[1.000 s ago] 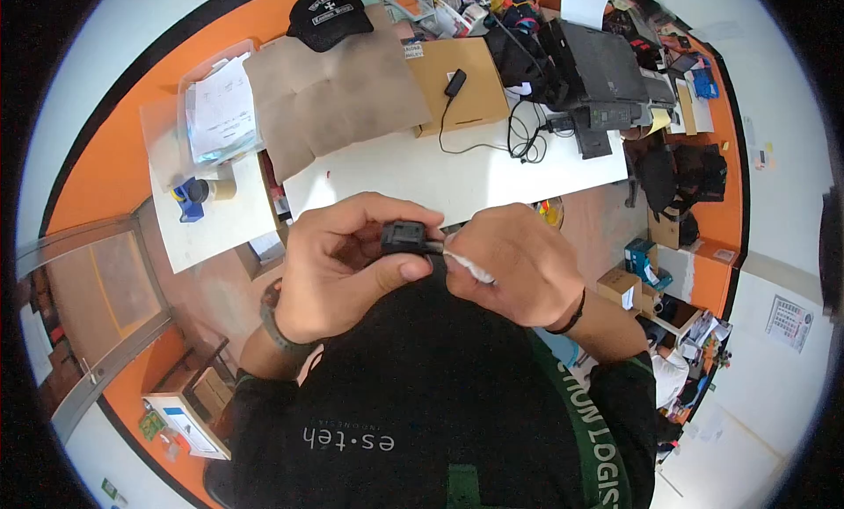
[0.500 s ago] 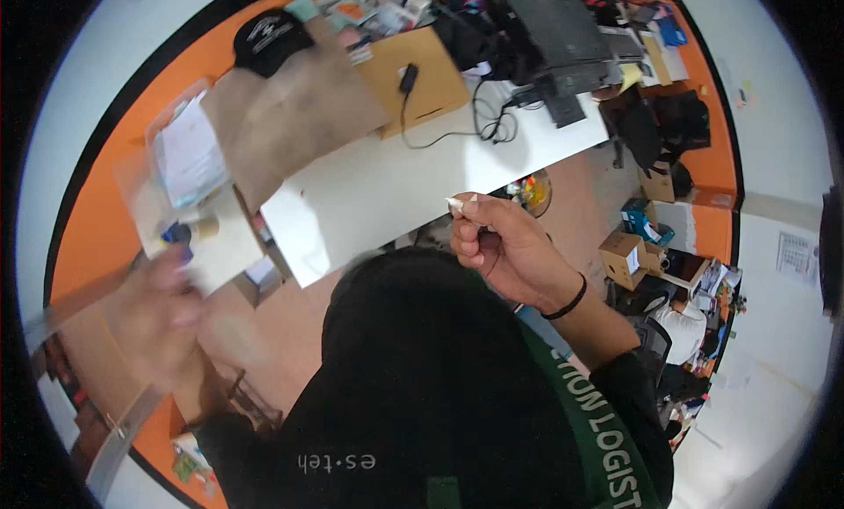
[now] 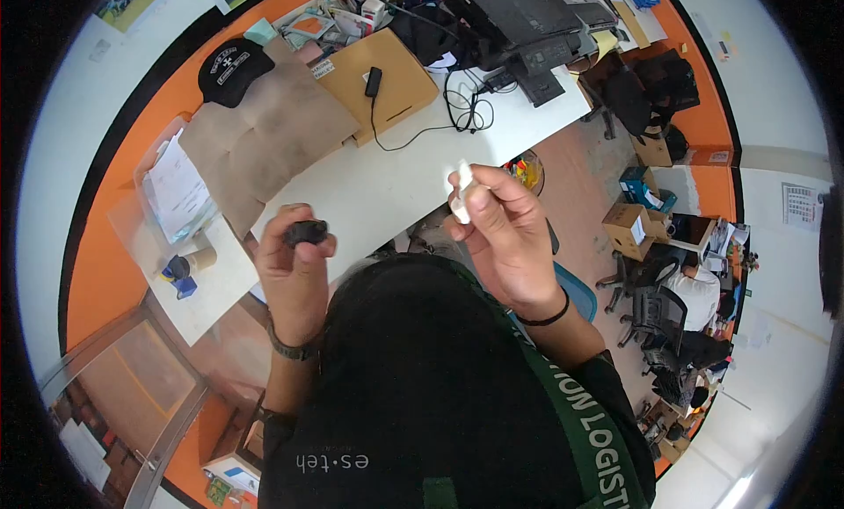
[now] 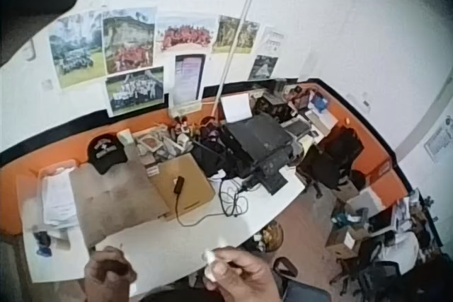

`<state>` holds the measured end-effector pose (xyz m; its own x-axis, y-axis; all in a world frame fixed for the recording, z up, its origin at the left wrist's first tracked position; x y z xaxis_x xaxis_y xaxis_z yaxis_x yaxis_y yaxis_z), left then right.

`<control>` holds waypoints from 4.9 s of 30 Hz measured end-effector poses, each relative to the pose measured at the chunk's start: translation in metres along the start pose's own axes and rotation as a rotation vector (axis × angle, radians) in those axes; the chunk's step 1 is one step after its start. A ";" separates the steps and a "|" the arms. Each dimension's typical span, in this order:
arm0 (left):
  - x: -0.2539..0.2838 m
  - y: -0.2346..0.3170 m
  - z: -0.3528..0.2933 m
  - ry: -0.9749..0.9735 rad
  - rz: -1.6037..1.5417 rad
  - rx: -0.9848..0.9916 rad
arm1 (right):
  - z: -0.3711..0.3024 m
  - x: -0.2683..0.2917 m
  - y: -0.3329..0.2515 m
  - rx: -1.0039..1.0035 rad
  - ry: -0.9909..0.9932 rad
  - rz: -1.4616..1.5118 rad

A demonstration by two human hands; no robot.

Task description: The recorder cleans a camera lens with a cloth and then packs it and a battery charger into a waist bag.

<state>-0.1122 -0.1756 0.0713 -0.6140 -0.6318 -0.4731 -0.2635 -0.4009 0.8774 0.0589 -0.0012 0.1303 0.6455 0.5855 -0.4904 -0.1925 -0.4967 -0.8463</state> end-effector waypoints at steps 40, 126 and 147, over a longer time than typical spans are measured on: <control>-0.064 0.000 -0.012 -0.284 0.177 0.162 | -0.015 -0.045 0.009 -0.294 -0.450 0.412; -0.167 -0.367 -0.570 0.933 0.510 1.438 | 0.411 0.126 0.151 0.621 -0.525 -1.476; 0.154 -0.375 -0.656 1.269 0.011 0.556 | -0.141 -0.005 0.526 -0.836 -1.963 -1.394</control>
<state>0.3800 -0.5571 -0.3828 0.3930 -0.9182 0.0494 -0.7061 -0.2669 0.6559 0.0590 -0.3560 -0.2828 -0.9991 0.0384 0.0202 0.0124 0.6986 -0.7154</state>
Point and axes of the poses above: each hand's wrist, its own z-axis towards the middle knuckle, its own x-axis out of the back of the hand, y = z × x, the point moved 9 cm from there along z, towards the middle knuckle, and after that the axes turned 2 degrees about -x, right-handed, at the moved point
